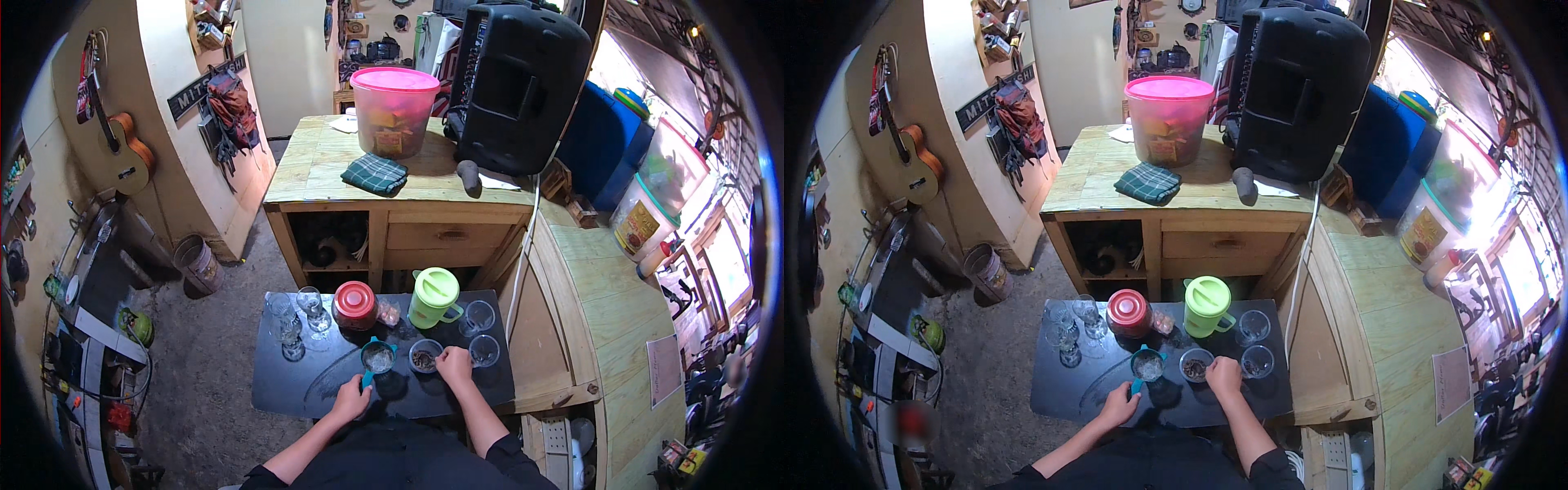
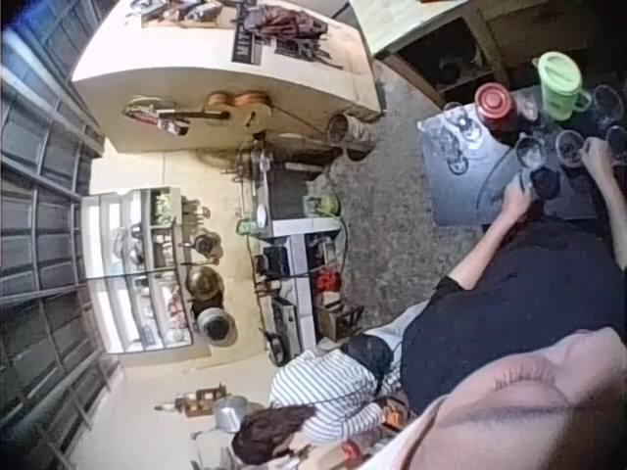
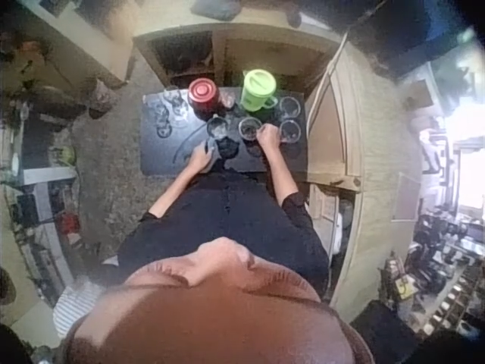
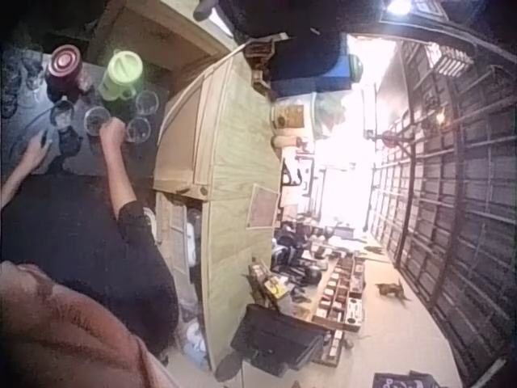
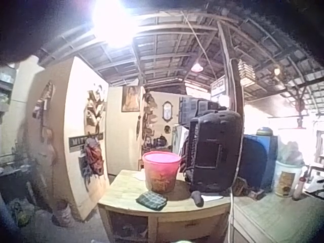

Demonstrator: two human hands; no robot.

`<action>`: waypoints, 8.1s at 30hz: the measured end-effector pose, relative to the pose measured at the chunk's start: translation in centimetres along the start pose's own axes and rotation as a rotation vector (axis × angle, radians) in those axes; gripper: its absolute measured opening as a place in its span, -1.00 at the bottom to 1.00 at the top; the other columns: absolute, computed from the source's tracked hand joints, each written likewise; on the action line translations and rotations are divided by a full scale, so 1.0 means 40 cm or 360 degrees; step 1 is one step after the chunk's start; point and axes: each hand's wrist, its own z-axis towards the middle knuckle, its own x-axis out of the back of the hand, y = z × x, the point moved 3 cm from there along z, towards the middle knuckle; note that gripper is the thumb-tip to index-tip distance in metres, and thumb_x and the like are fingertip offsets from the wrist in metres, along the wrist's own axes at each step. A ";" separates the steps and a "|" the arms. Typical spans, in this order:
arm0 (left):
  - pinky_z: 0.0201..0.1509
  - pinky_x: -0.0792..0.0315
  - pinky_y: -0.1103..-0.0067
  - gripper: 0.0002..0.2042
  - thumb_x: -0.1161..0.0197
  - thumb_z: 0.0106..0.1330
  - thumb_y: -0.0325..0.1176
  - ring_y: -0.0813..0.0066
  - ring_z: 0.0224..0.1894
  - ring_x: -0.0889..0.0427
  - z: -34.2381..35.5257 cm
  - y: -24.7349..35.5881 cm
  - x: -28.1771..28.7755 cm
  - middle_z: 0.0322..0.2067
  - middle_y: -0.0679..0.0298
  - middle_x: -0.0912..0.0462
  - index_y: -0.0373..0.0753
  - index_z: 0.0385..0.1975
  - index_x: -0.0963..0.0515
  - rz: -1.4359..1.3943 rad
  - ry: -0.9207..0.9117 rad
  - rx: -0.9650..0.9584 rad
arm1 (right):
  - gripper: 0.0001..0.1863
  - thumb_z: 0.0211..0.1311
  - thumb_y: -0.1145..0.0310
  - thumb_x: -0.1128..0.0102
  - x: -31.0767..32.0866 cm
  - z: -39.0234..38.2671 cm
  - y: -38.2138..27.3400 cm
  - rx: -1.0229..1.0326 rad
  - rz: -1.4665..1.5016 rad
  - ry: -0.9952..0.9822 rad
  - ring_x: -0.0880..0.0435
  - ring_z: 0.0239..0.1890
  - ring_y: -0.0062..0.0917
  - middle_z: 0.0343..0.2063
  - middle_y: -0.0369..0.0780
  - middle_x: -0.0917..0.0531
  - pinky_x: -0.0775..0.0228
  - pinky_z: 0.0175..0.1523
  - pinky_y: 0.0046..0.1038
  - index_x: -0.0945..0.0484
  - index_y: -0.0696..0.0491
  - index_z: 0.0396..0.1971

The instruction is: The recorder is mixing various powders and liquids into multiple small cups using a spoon in a prep area.

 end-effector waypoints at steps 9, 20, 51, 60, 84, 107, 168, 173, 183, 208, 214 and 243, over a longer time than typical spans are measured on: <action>-0.21 -0.42 0.27 -0.65 -0.16 0.19 -0.25 -0.05 -0.29 -0.58 0.006 -0.040 -0.019 -0.40 -0.10 -0.58 -0.36 -0.13 -0.44 0.0030 0.0078 -0.0041 | -0.87 -0.02 0.48 -0.25 -0.021 -0.031 0.014 0.0083 0.0800 0.0162 -0.66 -0.54 -0.40 -0.52 -0.12 -0.64 -0.51 -0.38 -0.41 -0.59 0.20 -0.46; -0.17 -0.41 0.26 -0.66 -0.14 0.21 -0.25 -0.08 -0.23 -0.57 0.009 -0.033 -0.016 -0.35 -0.12 -0.57 -0.33 -0.10 -0.44 0.0070 0.0015 0.0035 | -0.85 0.21 0.48 -0.12 -0.051 -0.027 0.062 -0.0286 0.1521 -0.0074 -0.65 -0.52 -0.56 -0.51 -0.19 -0.63 -0.54 -0.42 -0.57 -0.58 0.26 -0.32; -0.07 -0.35 0.12 -0.65 -0.04 0.24 -0.26 -0.22 -0.17 -0.51 0.008 -0.011 -0.016 -0.29 -0.24 -0.54 -0.32 -0.04 -0.33 0.0083 -0.0081 0.0108 | -0.83 0.28 0.43 -0.07 0.045 -0.079 0.033 -0.0347 0.1823 0.0348 -0.57 -0.53 -0.63 -0.46 -0.20 -0.59 -0.48 -0.42 -0.60 -0.51 0.24 -0.28; -0.08 -0.33 0.09 -0.68 0.02 0.26 -0.27 -0.24 -0.18 -0.49 0.015 -0.003 -0.010 -0.29 -0.24 -0.54 -0.31 -0.05 -0.31 0.0115 -0.0151 0.0117 | -0.86 0.19 0.50 -0.14 0.029 -0.106 -0.202 0.0339 0.1436 0.0054 -0.64 -0.43 -0.55 -0.44 -0.19 -0.62 -0.51 -0.31 -0.56 -0.59 0.21 -0.29; -0.05 -0.34 0.15 -0.60 -0.03 0.24 -0.24 -0.20 -0.12 -0.48 0.015 -0.007 0.000 -0.24 -0.22 -0.53 -0.30 0.04 -0.29 0.0115 -0.0194 0.0181 | -0.88 0.17 0.54 -0.09 0.139 -0.131 -0.102 0.0361 0.1317 0.0532 -0.65 -0.40 -0.43 -0.38 -0.15 -0.61 -0.49 -0.28 -0.47 -0.58 0.19 -0.32; -0.04 -0.33 0.09 -0.64 0.01 0.25 -0.26 -0.22 -0.14 -0.49 0.022 -0.024 -0.010 -0.26 -0.22 -0.54 -0.27 0.00 -0.32 0.0119 -0.0146 0.0075 | -0.87 0.24 0.51 -0.03 -0.037 -0.075 -0.007 -0.0030 0.1207 0.0270 -0.60 -0.60 -0.60 -0.51 -0.18 -0.59 -0.48 -0.49 -0.59 -0.53 0.24 -0.39; -0.06 -0.34 0.11 -0.63 0.01 0.25 -0.27 -0.21 -0.16 -0.50 0.022 -0.027 -0.011 -0.27 -0.23 -0.54 -0.27 0.02 -0.32 0.0147 -0.0150 0.0091 | -0.84 0.28 0.48 0.00 0.045 -0.067 -0.042 -0.0290 0.1836 0.0238 -0.59 -0.60 -0.56 -0.48 -0.17 -0.57 -0.50 -0.50 -0.56 -0.47 0.26 -0.25; -0.05 -0.34 0.11 -0.64 0.01 0.25 -0.26 -0.20 -0.16 -0.50 0.021 -0.018 -0.007 -0.27 -0.22 -0.54 -0.27 0.00 -0.32 0.0143 -0.0158 0.0114 | -0.86 0.29 0.50 0.01 0.010 -0.082 -0.170 -0.0047 0.1740 0.0025 -0.60 -0.58 -0.60 -0.45 -0.18 -0.57 -0.51 -0.48 -0.59 -0.51 0.24 -0.30; -0.05 -0.34 0.11 -0.64 0.03 0.26 -0.25 -0.19 -0.15 -0.51 0.015 -0.017 -0.006 -0.26 -0.21 -0.55 -0.27 0.01 -0.31 0.0135 -0.0149 0.0100 | -0.89 0.24 0.57 -0.01 -0.008 -0.091 -0.222 0.0415 0.1324 0.0132 -0.62 -0.55 -0.61 -0.46 -0.21 -0.52 -0.48 -0.45 -0.61 -0.52 0.27 -0.36; 0.03 -0.34 0.19 -0.54 -0.03 0.25 -0.22 -0.17 -0.06 -0.48 0.024 -0.014 0.002 -0.16 -0.20 -0.52 -0.30 0.12 -0.28 0.0159 -0.0248 0.0163 | -0.88 0.23 0.56 -0.06 0.051 -0.102 -0.079 0.0305 0.1240 0.0308 -0.61 -0.50 -0.62 -0.37 -0.18 -0.56 -0.47 -0.44 -0.63 -0.55 0.24 -0.29; -0.02 -0.34 0.13 -0.63 0.00 0.24 -0.24 -0.17 -0.13 -0.50 0.025 -0.020 -0.005 -0.24 -0.18 -0.55 -0.22 0.03 -0.34 0.0141 -0.0202 0.0148 | -0.64 -0.10 0.52 -0.28 -0.027 -0.092 -0.097 0.0769 0.0561 0.0447 -0.52 -0.19 -0.30 -0.34 -0.12 -0.55 -0.41 -0.13 -0.40 -0.55 0.14 -0.19; -0.01 -0.34 0.14 -0.64 -0.03 0.24 -0.25 -0.20 -0.11 -0.49 0.025 -0.029 -0.009 -0.22 -0.18 -0.55 -0.22 0.02 -0.35 0.0119 -0.0184 0.0154 | -0.49 0.00 0.37 -0.35 0.061 -0.109 0.136 -0.0615 0.0797 -0.0463 -0.58 -0.54 -0.59 -0.41 -0.23 -0.56 -0.47 -0.55 -0.53 -0.41 0.25 -0.05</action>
